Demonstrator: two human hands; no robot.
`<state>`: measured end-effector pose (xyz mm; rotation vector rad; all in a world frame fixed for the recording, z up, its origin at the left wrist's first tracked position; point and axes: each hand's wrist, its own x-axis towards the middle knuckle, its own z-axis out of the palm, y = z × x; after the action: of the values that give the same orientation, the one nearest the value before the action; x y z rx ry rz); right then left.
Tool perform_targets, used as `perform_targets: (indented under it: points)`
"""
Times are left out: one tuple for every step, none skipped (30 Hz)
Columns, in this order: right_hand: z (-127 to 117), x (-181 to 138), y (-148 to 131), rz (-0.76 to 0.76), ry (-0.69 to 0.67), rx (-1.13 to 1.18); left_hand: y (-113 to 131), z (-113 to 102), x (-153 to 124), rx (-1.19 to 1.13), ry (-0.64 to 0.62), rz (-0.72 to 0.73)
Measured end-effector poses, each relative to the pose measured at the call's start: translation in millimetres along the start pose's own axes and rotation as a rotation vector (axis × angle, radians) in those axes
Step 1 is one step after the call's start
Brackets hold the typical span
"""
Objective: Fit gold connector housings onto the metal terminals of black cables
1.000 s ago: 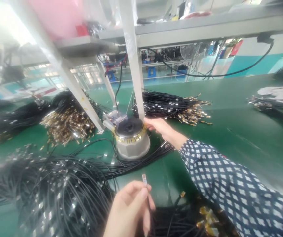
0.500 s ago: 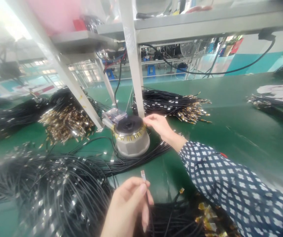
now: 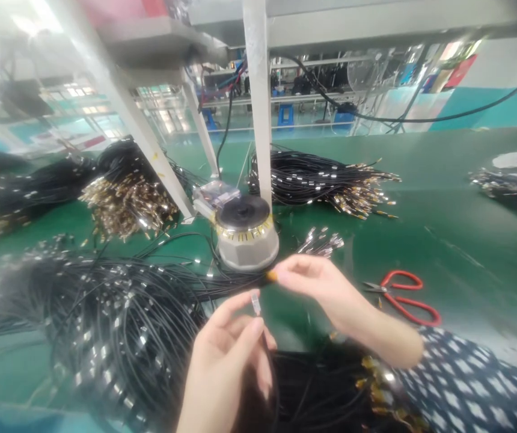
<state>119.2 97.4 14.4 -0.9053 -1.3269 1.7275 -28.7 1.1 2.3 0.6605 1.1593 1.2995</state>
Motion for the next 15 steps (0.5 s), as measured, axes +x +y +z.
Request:
perform_targets:
  points:
    - [1.2,-9.1,3.1,0.040,-0.013,0.024,-0.3,0.5,-0.9,0.012,0.003,0.008]
    - [2.6,-16.1,5.7,0.064,-0.019,0.034,-0.7,1.2,-1.8,0.026,0.002,0.013]
    - [4.1,-21.2,7.9,0.075,-0.026,0.036,-1.2,1.9,-2.6,0.039,-0.003,0.018]
    - [5.7,-24.6,9.5,0.078,-0.032,0.036,-1.7,2.6,-3.4,0.050,-0.010,0.021]
    - [7.2,-26.6,10.7,0.075,-0.035,0.036,-2.0,3.2,-4.1,0.059,-0.014,0.025]
    - [8.5,-27.7,11.7,0.066,-0.038,0.036,-2.3,3.6,-4.6,0.065,-0.018,0.027]
    - [9.4,-28.0,12.4,0.056,-0.039,0.038,-2.3,3.9,-5.0,0.071,-0.019,0.027]
    - [10.1,-28.0,13.0,0.046,-0.040,0.039,-2.3,4.1,-5.4,0.076,-0.019,0.027]
    - [10.4,-27.8,13.5,0.037,-0.041,0.038,-2.0,4.3,-5.6,0.081,-0.018,0.027]
    - [10.5,-27.7,13.9,0.029,-0.042,0.034,-1.6,4.5,-6.0,0.085,-0.020,0.027]
    - [10.4,-27.6,14.3,0.023,-0.045,0.028,-1.2,4.8,-6.4,0.088,-0.021,0.028]
    - [10.2,-27.5,14.5,0.017,-0.051,0.023,-0.6,5.3,-6.9,0.090,-0.019,0.029]
    - [10.1,-27.6,14.7,0.012,-0.056,0.018,0.0,6.1,-7.5,0.090,-0.013,0.032]
    - [10.0,-27.6,14.8,0.007,-0.061,0.011,0.6,7.0,-8.2,0.091,-0.006,0.033]
    - [9.9,-27.6,14.8,0.003,-0.063,0.004,1.2,8.1,-8.8,0.092,0.003,0.035]
